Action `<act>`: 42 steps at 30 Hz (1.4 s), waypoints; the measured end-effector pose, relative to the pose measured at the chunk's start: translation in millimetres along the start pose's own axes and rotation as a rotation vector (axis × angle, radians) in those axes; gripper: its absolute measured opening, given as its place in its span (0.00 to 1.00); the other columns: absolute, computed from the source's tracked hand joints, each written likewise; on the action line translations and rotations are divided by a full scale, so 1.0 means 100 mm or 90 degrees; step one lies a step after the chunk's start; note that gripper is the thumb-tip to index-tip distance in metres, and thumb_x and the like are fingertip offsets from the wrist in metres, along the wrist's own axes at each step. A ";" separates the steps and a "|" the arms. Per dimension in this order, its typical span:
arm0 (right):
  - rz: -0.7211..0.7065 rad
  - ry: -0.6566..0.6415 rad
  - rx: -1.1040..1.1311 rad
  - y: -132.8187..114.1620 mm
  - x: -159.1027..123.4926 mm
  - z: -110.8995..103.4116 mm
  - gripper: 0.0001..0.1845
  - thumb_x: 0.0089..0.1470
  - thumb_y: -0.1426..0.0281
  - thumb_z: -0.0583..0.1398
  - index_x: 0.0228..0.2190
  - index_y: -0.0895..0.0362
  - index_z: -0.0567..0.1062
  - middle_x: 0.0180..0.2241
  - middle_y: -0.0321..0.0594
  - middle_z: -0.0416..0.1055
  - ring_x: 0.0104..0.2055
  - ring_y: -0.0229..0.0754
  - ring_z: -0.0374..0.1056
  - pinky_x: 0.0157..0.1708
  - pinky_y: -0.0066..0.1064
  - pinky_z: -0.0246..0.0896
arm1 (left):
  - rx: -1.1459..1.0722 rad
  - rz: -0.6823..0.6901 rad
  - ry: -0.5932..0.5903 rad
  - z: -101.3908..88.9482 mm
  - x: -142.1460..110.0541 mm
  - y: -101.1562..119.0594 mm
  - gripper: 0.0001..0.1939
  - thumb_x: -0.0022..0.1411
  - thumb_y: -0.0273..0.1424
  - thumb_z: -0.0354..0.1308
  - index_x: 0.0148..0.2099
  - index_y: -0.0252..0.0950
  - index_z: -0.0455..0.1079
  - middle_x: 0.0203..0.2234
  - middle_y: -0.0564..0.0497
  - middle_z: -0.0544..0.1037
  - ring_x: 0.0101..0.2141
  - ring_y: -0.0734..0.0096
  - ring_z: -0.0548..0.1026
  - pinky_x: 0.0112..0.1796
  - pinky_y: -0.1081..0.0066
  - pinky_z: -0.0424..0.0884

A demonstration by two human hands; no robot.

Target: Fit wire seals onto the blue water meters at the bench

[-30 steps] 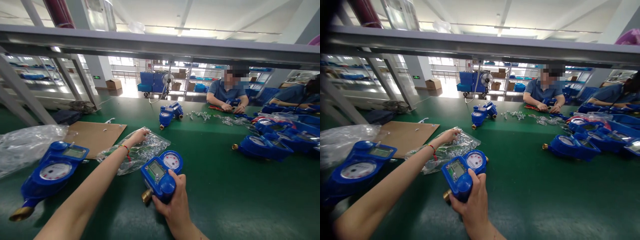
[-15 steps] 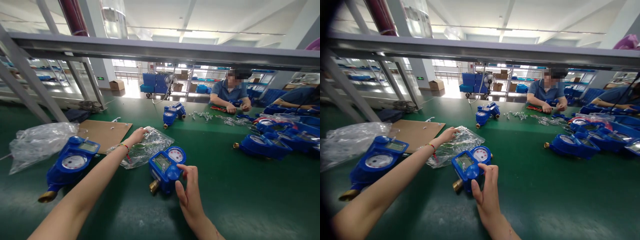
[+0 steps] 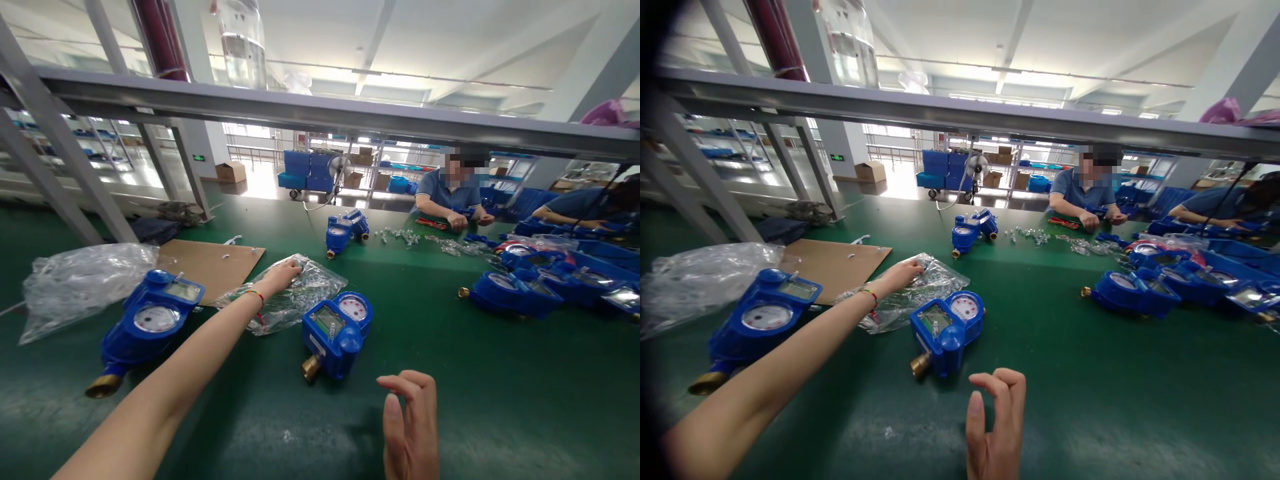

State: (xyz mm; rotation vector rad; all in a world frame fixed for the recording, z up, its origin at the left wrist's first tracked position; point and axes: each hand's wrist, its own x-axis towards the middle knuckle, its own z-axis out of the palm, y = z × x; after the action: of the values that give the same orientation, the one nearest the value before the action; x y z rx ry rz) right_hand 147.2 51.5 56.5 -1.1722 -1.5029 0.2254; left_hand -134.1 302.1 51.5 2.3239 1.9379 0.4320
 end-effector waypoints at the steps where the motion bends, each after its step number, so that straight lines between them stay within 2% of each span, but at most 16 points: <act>1: 0.001 0.008 -0.001 -0.02 -0.02 0.00 0.11 0.63 0.64 0.49 0.36 0.52 0.69 0.37 0.41 0.58 0.40 0.46 0.59 0.38 0.37 0.55 | 0.003 -0.001 -0.001 -0.02 -0.01 0.04 0.13 0.64 0.35 0.55 0.48 0.33 0.69 0.44 0.46 0.74 0.41 0.65 0.74 0.43 0.59 0.72; 4: -0.005 0.010 -0.005 -0.05 -0.10 -0.03 0.10 0.62 0.66 0.50 0.33 0.52 0.70 0.35 0.41 0.58 0.37 0.45 0.60 0.36 0.36 0.55 | 0.017 -0.020 0.024 -0.15 -0.04 0.18 0.13 0.64 0.35 0.55 0.47 0.33 0.69 0.42 0.47 0.74 0.39 0.66 0.74 0.41 0.60 0.72; 8: -0.028 -0.011 0.012 -0.10 -0.16 -0.09 0.08 0.60 0.71 0.52 0.33 0.52 0.70 0.33 0.40 0.58 0.35 0.43 0.60 0.34 0.36 0.56 | 0.027 -0.049 0.142 -0.56 -0.32 0.41 0.15 0.68 0.33 0.46 0.51 0.31 0.65 0.46 0.40 0.71 0.42 0.60 0.72 0.42 0.59 0.70; 11: -0.047 -0.033 0.024 -0.22 -0.14 -0.06 0.09 0.59 0.74 0.53 0.36 0.50 0.71 0.35 0.41 0.61 0.37 0.43 0.63 0.35 0.35 0.60 | 0.025 -0.017 0.209 -0.86 -0.89 0.69 0.17 0.69 0.35 0.41 0.53 0.34 0.63 0.48 0.41 0.70 0.46 0.57 0.71 0.45 0.61 0.67; 14: -0.075 -0.085 0.076 -0.39 -0.09 0.06 0.15 0.59 0.76 0.52 0.43 0.49 0.70 0.42 0.42 0.66 0.45 0.44 0.65 0.44 0.37 0.64 | -0.024 0.134 0.279 -0.99 -1.67 1.06 0.13 0.67 0.37 0.47 0.49 0.41 0.67 0.42 0.47 0.74 0.44 0.58 0.72 0.45 0.62 0.65; 17: -0.065 -0.147 0.169 -0.56 -0.10 0.23 0.20 0.61 0.76 0.49 0.52 0.49 0.65 0.51 0.41 0.65 0.55 0.45 0.61 0.54 0.41 0.60 | -0.109 0.184 0.314 -0.93 -2.35 1.38 0.13 0.64 0.31 0.54 0.51 0.47 0.68 0.37 0.52 0.77 0.38 0.61 0.74 0.42 0.64 0.66; 20: 0.050 -0.240 0.252 -0.62 -0.17 0.33 0.19 0.64 0.71 0.47 0.54 0.50 0.64 0.48 0.40 0.70 0.49 0.42 0.67 0.49 0.36 0.63 | -0.190 0.144 0.311 -0.77 -2.71 1.46 0.12 0.63 0.31 0.55 0.49 0.49 0.69 0.37 0.55 0.78 0.36 0.64 0.75 0.39 0.67 0.68; 22: 0.140 -0.332 0.271 -0.57 -0.22 0.31 0.14 0.65 0.67 0.49 0.47 0.52 0.70 0.37 0.37 0.73 0.37 0.38 0.69 0.38 0.29 0.64 | -0.205 0.038 0.340 -0.65 -2.80 1.35 0.11 0.62 0.36 0.56 0.48 0.49 0.70 0.38 0.55 0.78 0.36 0.64 0.75 0.39 0.67 0.68; 24: 0.211 -0.410 0.251 -0.46 -0.25 0.24 0.15 0.64 0.62 0.50 0.36 0.54 0.74 0.26 0.34 0.69 0.28 0.35 0.65 0.28 0.26 0.58 | -0.200 -0.116 0.357 -0.55 -2.82 1.18 0.14 0.60 0.42 0.57 0.48 0.48 0.71 0.36 0.55 0.78 0.35 0.64 0.75 0.38 0.67 0.67; 27: 0.241 -0.420 0.195 -0.30 -0.26 0.14 0.17 0.63 0.60 0.52 0.32 0.57 0.74 0.26 0.35 0.66 0.28 0.35 0.62 0.27 0.26 0.56 | -0.240 -0.295 0.334 -0.42 -2.83 1.00 0.17 0.58 0.47 0.58 0.48 0.49 0.71 0.33 0.56 0.77 0.35 0.65 0.75 0.37 0.68 0.65; 29: 0.191 -0.392 0.179 -0.28 -0.26 0.12 0.14 0.63 0.62 0.52 0.40 0.56 0.73 0.36 0.40 0.68 0.39 0.38 0.65 0.39 0.28 0.59 | -0.294 -0.280 0.286 -0.36 -2.82 1.01 0.16 0.57 0.46 0.59 0.46 0.49 0.72 0.35 0.57 0.77 0.37 0.66 0.75 0.38 0.70 0.66; 32: 0.108 -0.427 0.199 -0.35 -0.26 0.20 0.18 0.62 0.65 0.53 0.53 0.53 0.65 0.50 0.43 0.65 0.53 0.42 0.60 0.53 0.34 0.53 | -0.346 -0.128 0.222 -0.30 -2.78 1.20 0.12 0.59 0.42 0.59 0.45 0.48 0.72 0.37 0.58 0.77 0.38 0.69 0.75 0.40 0.73 0.67; 35: 0.172 -0.498 0.242 -0.38 -0.27 0.27 0.13 0.65 0.65 0.50 0.46 0.54 0.69 0.39 0.39 0.71 0.42 0.38 0.66 0.42 0.28 0.59 | -0.343 -0.119 0.258 -0.27 -2.74 1.28 0.11 0.60 0.40 0.58 0.46 0.47 0.71 0.37 0.57 0.77 0.38 0.69 0.75 0.41 0.72 0.66; 37: 0.226 -0.494 0.226 -0.29 -0.26 0.25 0.14 0.65 0.64 0.49 0.37 0.56 0.72 0.31 0.36 0.71 0.33 0.36 0.66 0.34 0.26 0.57 | -0.316 -0.224 0.298 -0.24 -2.72 1.16 0.14 0.61 0.42 0.57 0.48 0.46 0.70 0.36 0.55 0.77 0.37 0.66 0.75 0.41 0.68 0.66; 39: 0.231 -0.466 0.176 -0.13 -0.24 0.18 0.14 0.65 0.65 0.51 0.31 0.57 0.71 0.29 0.35 0.70 0.32 0.36 0.65 0.33 0.26 0.55 | -0.252 -0.318 0.275 -0.18 -2.72 0.94 0.15 0.62 0.42 0.56 0.48 0.44 0.69 0.36 0.52 0.76 0.37 0.61 0.75 0.40 0.64 0.67; 42: 0.222 -0.456 0.120 0.10 -0.23 0.07 0.13 0.64 0.68 0.52 0.30 0.58 0.70 0.29 0.35 0.69 0.33 0.36 0.65 0.34 0.26 0.54 | -0.105 -0.246 0.214 -0.04 -2.71 0.74 0.14 0.62 0.39 0.54 0.47 0.39 0.70 0.42 0.44 0.74 0.43 0.52 0.72 0.44 0.56 0.66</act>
State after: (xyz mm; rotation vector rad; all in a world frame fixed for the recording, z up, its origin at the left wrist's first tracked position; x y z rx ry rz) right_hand 142.9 42.3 32.9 -1.2575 -1.8150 1.0928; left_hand -107.4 23.3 30.2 1.8078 2.3234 0.9457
